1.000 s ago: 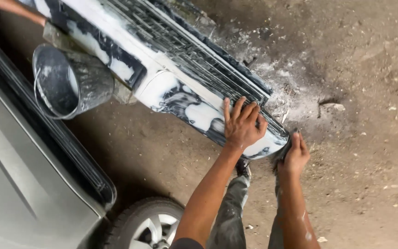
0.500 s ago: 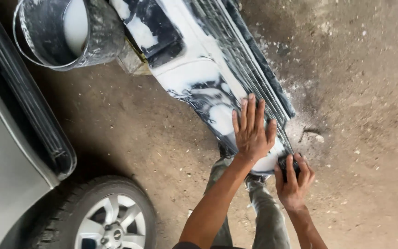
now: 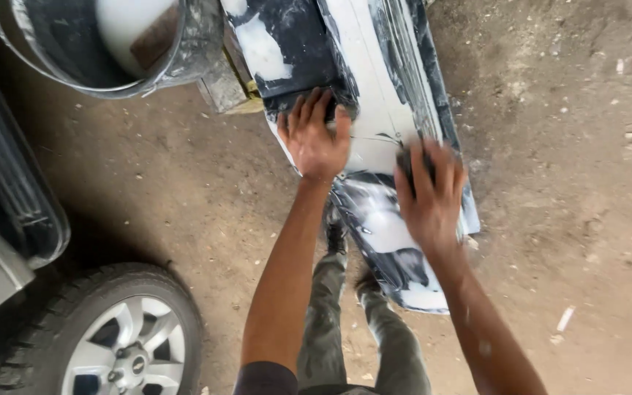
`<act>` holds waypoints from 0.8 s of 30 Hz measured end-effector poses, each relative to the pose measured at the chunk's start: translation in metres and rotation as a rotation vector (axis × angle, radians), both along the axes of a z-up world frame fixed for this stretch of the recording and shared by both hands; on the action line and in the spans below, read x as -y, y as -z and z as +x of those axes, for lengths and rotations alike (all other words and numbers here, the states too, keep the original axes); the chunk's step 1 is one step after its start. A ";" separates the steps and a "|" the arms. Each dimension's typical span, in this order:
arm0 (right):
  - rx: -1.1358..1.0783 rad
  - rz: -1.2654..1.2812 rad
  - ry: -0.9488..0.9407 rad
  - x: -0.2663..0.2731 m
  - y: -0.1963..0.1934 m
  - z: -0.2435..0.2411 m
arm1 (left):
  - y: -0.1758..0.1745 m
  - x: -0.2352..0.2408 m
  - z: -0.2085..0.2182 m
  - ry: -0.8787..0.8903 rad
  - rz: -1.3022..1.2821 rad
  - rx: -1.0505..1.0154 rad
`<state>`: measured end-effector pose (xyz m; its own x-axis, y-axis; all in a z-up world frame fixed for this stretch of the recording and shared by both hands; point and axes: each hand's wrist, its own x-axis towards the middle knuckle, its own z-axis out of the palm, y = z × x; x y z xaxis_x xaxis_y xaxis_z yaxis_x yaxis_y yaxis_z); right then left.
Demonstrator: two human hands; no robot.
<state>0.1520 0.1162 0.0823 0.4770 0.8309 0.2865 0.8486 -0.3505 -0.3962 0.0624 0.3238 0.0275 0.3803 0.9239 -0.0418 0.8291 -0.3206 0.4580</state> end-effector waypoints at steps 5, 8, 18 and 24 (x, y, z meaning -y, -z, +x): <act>0.057 -0.021 -0.061 0.118 0.059 -0.035 | 0.004 0.002 -0.003 0.055 0.050 0.046; -0.007 0.023 0.012 0.047 0.057 -0.006 | -0.002 0.004 -0.003 0.043 0.074 0.072; 0.060 0.028 -0.060 -0.021 0.024 0.015 | -0.010 0.006 -0.004 0.056 0.034 0.130; 0.027 -0.017 -0.044 -0.001 0.042 0.016 | -0.005 0.002 -0.001 0.064 0.016 0.105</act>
